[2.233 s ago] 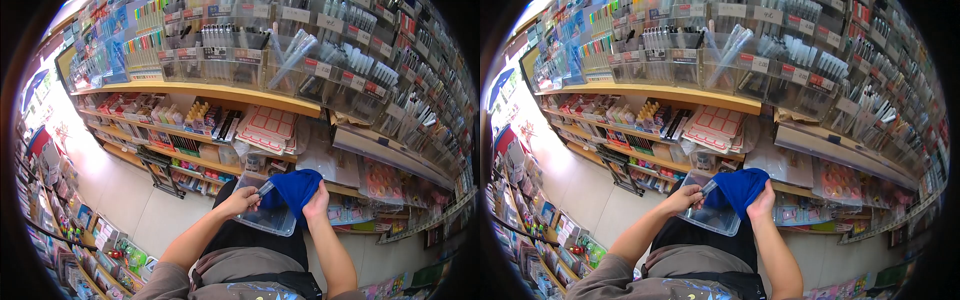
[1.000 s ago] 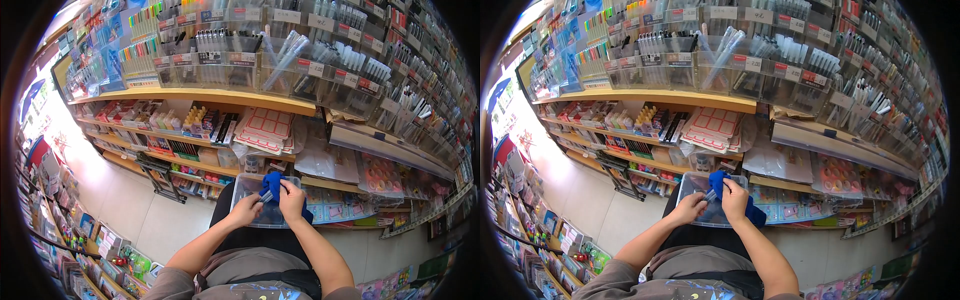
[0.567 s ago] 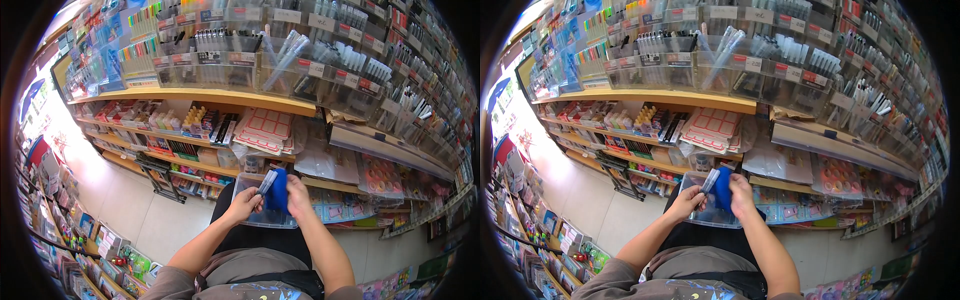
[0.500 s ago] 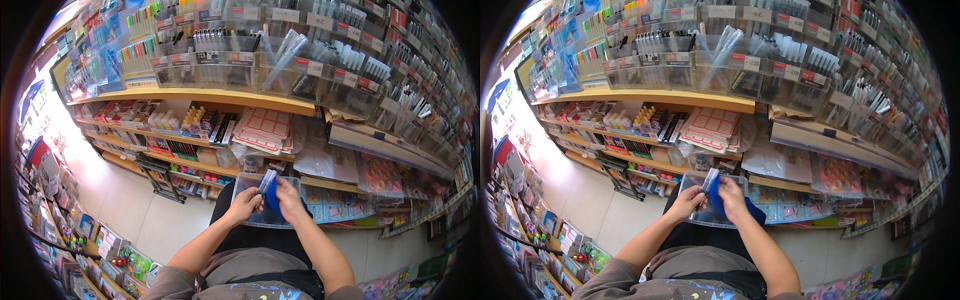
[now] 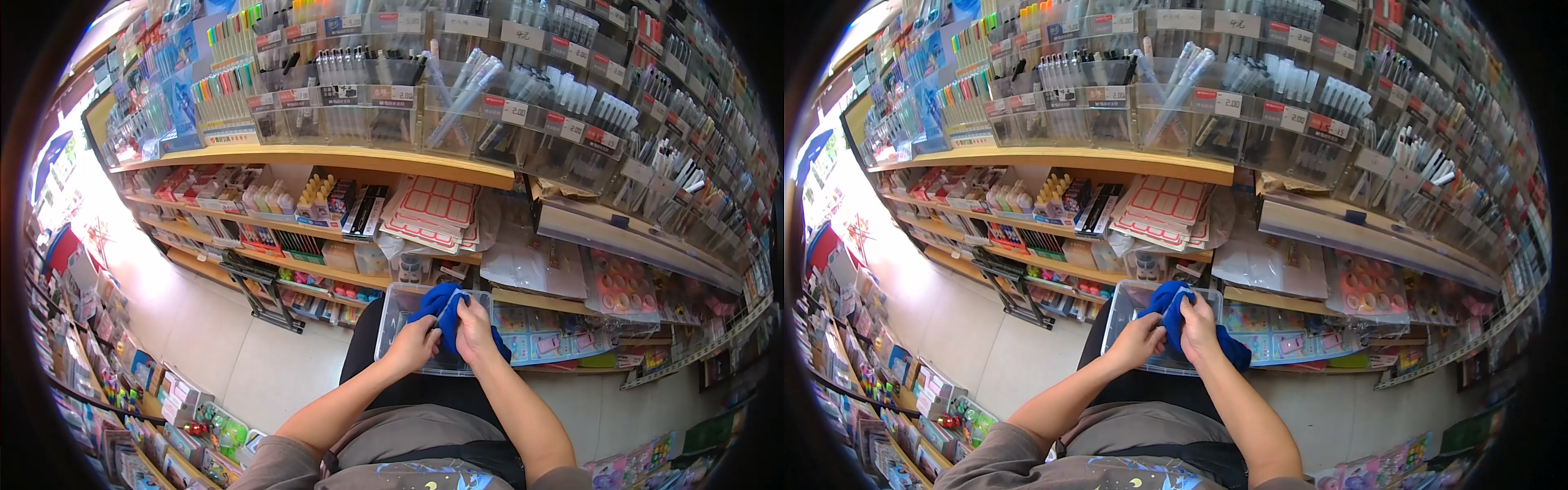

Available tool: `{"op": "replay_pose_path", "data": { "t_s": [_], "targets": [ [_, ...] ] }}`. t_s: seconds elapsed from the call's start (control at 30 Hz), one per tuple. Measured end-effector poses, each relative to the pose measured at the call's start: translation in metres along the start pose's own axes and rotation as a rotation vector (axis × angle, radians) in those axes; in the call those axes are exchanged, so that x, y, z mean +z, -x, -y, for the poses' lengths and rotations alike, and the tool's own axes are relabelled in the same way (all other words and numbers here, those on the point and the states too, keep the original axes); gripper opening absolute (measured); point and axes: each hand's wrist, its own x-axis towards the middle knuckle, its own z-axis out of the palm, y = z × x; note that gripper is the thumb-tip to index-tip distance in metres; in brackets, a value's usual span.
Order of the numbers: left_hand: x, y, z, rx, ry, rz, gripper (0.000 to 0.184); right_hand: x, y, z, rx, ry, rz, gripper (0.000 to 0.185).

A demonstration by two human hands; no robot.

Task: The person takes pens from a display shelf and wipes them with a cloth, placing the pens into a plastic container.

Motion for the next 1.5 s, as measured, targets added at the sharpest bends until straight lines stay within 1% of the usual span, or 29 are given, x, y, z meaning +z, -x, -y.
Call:
{"op": "replay_pose_path", "data": {
  "t_s": [0.07,0.13,0.2,0.27,0.37,0.43,0.47,0.53,0.57,0.63,0.67,0.73,0.77,0.8,0.87,1.0,1.03,1.07,1.13,1.17,1.2,1.27,1.3,1.37,1.43,1.47,1.5],
  "targets": [
    [0.000,-0.001,0.001,-0.014,0.024,-0.027,0.007,0.003,0.003,0.001,0.002,0.016,0.013,0.022],
    [-0.001,-0.002,0.003,-0.001,0.043,-0.069,0.007,0.008,0.008,0.002,0.022,0.176,0.037,0.021],
    [-0.001,-0.004,0.008,0.038,0.059,-0.125,0.009,0.010,0.009,0.001,0.026,0.187,0.058,0.022],
    [0.000,-0.004,0.010,0.037,0.095,-0.119,0.010,0.012,0.010,0.006,0.053,0.185,0.069,0.024],
    [0.000,-0.002,0.007,0.042,0.141,-0.102,0.010,0.005,0.002,0.003,-0.053,0.084,0.014,0.024],
    [0.003,-0.003,0.005,0.074,0.176,-0.132,0.013,-0.001,-0.004,0.012,-0.048,-0.125,-0.053,0.023],
    [0.001,-0.002,0.006,0.044,0.124,-0.073,0.015,0.000,-0.005,0.019,-0.050,-0.212,-0.080,0.023],
    [-0.004,0.001,0.009,-0.019,0.017,0.048,0.018,0.000,-0.004,0.026,-0.029,-0.253,-0.109,0.022],
    [-0.004,0.002,0.009,-0.009,-0.006,0.052,0.021,-0.002,-0.006,0.024,-0.035,-0.263,-0.107,0.022],
    [-0.006,0.003,0.003,-0.082,0.035,0.060,0.021,-0.004,-0.007,0.022,-0.022,-0.259,-0.118,0.021],
    [-0.006,0.003,0.001,-0.119,0.055,0.062,0.020,-0.003,-0.005,0.021,0.002,-0.218,-0.086,0.021],
    [-0.006,0.004,0.000,-0.089,0.087,0.062,0.020,0.000,0.001,0.015,0.047,-0.138,-0.021,0.022],
    [-0.005,0.004,0.000,-0.074,0.103,0.063,0.020,0.002,0.006,0.011,0.081,-0.024,0.047,0.021],
    [-0.004,0.006,0.001,-0.092,0.083,0.068,0.021,0.007,0.012,0.005,0.082,0.056,0.072,0.020],
    [-0.004,0.007,0.002,-0.122,0.044,0.078,0.022,0.013,0.015,0.006,0.050,0.101,0.111,0.022],
    [-0.009,0.009,0.001,-0.019,0.083,-0.091,0.020,0.007,0.011,0.003,0.016,0.092,0.092,0.028],
    [-0.014,0.005,0.003,0.039,0.049,-0.119,0.018,0.008,0.012,0.005,0.004,0.099,0.100,0.029],
    [-0.018,0.003,0.002,0.014,0.169,-0.150,0.018,0.009,0.013,0.006,-0.007,0.106,0.108,0.029],
    [-0.021,-0.004,-0.007,0.075,0.384,-0.248,0.020,0.012,0.017,0.007,0.018,0.135,0.135,0.030],
    [-0.022,-0.011,-0.002,0.186,0.291,-0.291,0.022,0.013,0.018,0.006,0.033,0.150,0.150,0.030],
    [-0.021,-0.015,-0.006,0.195,0.326,-0.277,0.023,0.008,0.017,-0.001,0.052,0.187,0.182,0.034],
    [-0.018,-0.023,-0.016,0.215,0.394,-0.249,0.024,0.015,0.020,-0.002,0.053,0.207,0.198,0.036],
    [-0.020,-0.024,-0.017,0.140,0.367,-0.195,0.022,0.015,0.020,-0.004,0.062,0.253,0.202,0.037],
    [-0.016,-0.030,-0.012,0.139,0.419,-0.172,0.021,0.013,0.021,-0.007,0.076,0.343,0.205,0.038],
    [-0.015,-0.031,-0.014,0.111,0.481,-0.156,0.020,0.008,0.018,-0.010,0.059,0.466,0.233,0.038],
    [-0.017,-0.031,-0.017,0.144,0.549,-0.193,0.019,0.003,0.016,-0.013,0.051,0.528,0.245,0.038],
    [-0.020,-0.031,-0.020,0.174,0.616,-0.231,0.018,-0.010,0.010,-0.025,-0.026,0.723,0.275,0.036]
  ]
}}
